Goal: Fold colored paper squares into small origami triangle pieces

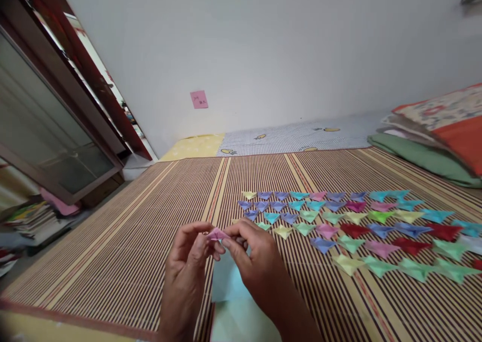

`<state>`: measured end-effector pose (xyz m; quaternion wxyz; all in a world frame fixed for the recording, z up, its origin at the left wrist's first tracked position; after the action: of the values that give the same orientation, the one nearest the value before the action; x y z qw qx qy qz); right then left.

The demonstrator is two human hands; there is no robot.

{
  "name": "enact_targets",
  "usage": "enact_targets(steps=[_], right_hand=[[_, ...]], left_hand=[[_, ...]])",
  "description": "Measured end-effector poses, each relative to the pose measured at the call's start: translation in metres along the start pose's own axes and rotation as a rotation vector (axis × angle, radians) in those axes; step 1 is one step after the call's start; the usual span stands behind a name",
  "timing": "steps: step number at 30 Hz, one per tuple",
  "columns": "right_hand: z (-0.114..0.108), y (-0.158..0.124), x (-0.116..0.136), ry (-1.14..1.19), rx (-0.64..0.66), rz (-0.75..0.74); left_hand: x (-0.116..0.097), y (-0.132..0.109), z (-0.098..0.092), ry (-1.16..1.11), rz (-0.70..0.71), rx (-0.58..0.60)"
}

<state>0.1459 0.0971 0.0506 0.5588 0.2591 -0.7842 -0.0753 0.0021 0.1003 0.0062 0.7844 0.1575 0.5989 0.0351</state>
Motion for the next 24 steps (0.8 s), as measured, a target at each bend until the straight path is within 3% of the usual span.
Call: enact_targets(steps=[7,11,15,19,24], right_hand=[[-0.005,-0.001,-0.001,-0.04,0.025,-0.021],[-0.01,-0.003,-0.001,-0.098,0.031,-0.013],[-0.023,-0.007,0.007,-0.169,-0.095,-0.069],[-0.019,-0.007,0.021,-0.226,-0.112,-0.17],[-0.016,-0.006,0.024,-0.264,-0.106,-0.19]], left_hand=[[-0.006,0.013,0.012,0.03,0.009,0.162],[-0.001,0.016,0.009,-0.017,-0.017,0.149],[0.004,0.016,0.005,-0.028,-0.039,0.117],[0.005,0.015,0.003,-0.004,-0.042,0.09],[0.001,0.014,0.008,0.043,-0.057,0.102]])
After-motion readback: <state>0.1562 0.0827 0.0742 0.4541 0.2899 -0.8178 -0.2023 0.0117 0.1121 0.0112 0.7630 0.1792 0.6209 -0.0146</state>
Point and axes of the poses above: each hand's wrist, its own y-axis towards the middle knuckle, its own z-axis out of the palm, x = y × z, the point moved 10 cm from there along y, towards the middle knuckle, and after that the axes turned 14 degrees about x, right-handed, at the moved point
